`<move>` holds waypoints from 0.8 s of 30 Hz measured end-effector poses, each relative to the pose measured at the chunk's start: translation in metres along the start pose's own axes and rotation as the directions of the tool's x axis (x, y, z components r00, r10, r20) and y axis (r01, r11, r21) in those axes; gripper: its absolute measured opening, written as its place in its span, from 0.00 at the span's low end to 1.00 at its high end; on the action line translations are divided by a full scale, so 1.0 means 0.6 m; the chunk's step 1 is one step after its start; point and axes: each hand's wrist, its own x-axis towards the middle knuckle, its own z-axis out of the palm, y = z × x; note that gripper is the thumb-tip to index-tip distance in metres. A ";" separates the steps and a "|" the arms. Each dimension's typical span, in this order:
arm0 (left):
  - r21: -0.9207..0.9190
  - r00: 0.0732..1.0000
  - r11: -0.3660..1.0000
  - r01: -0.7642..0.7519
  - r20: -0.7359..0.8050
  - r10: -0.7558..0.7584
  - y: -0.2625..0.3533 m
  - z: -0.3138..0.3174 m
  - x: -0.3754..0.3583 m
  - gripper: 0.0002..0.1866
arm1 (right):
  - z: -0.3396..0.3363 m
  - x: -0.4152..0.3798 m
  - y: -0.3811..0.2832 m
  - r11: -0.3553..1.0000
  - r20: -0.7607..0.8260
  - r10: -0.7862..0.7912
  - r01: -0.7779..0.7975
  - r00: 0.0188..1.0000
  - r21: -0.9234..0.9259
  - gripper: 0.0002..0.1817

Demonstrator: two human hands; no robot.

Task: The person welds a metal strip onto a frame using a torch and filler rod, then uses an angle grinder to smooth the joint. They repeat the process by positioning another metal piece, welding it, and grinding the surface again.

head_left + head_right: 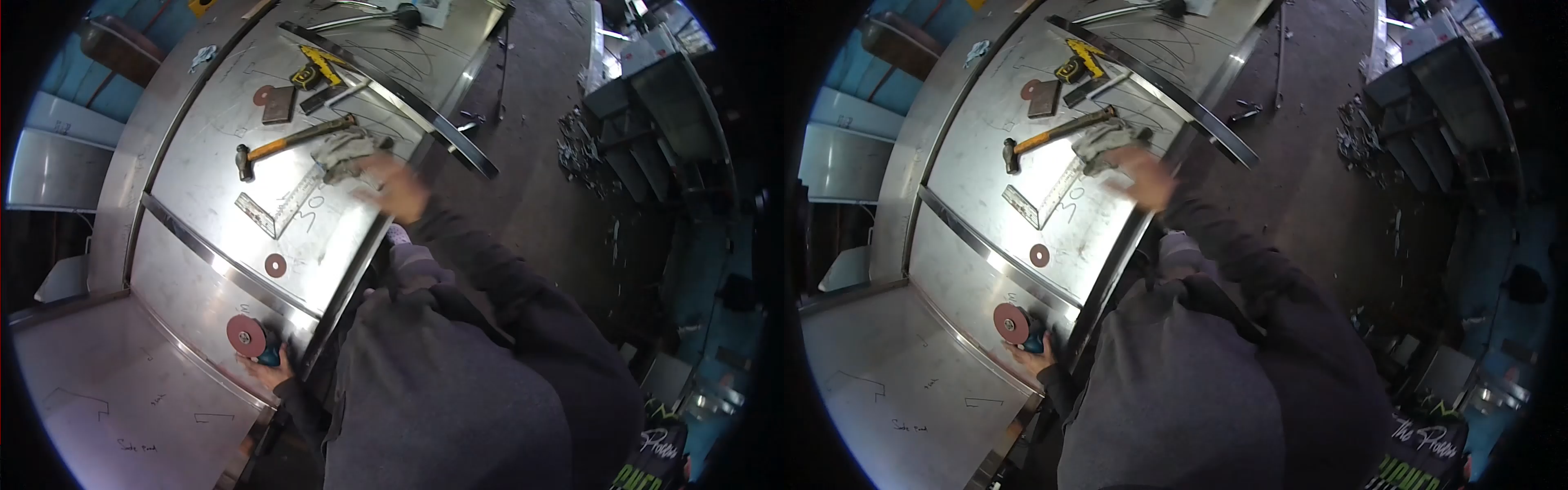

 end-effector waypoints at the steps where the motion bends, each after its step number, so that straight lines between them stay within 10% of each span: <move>1: -0.023 0.999 0.999 0.045 -0.028 -0.046 -0.012 0.011 -0.005 0.63 | -0.068 0.003 0.029 0.987 -0.078 0.096 -0.105 0.992 -0.121 0.27; 8: 0.247 0.992 0.961 0.125 -0.023 -0.123 -0.001 0.024 -0.007 0.55 | -0.246 0.002 0.163 0.674 -0.028 0.559 -0.474 0.829 -0.567 0.48; 13: 0.086 0.920 0.935 0.345 0.169 -0.355 -0.014 -0.004 -0.028 0.45 | -0.191 -0.007 0.258 0.841 0.141 0.422 -0.329 0.896 -0.429 0.49; 24: 0.217 0.973 0.950 0.226 -0.090 -0.211 0.047 0.000 -0.025 0.40 | -0.191 0.027 0.275 0.730 0.073 0.476 -0.347 0.877 -0.588 0.41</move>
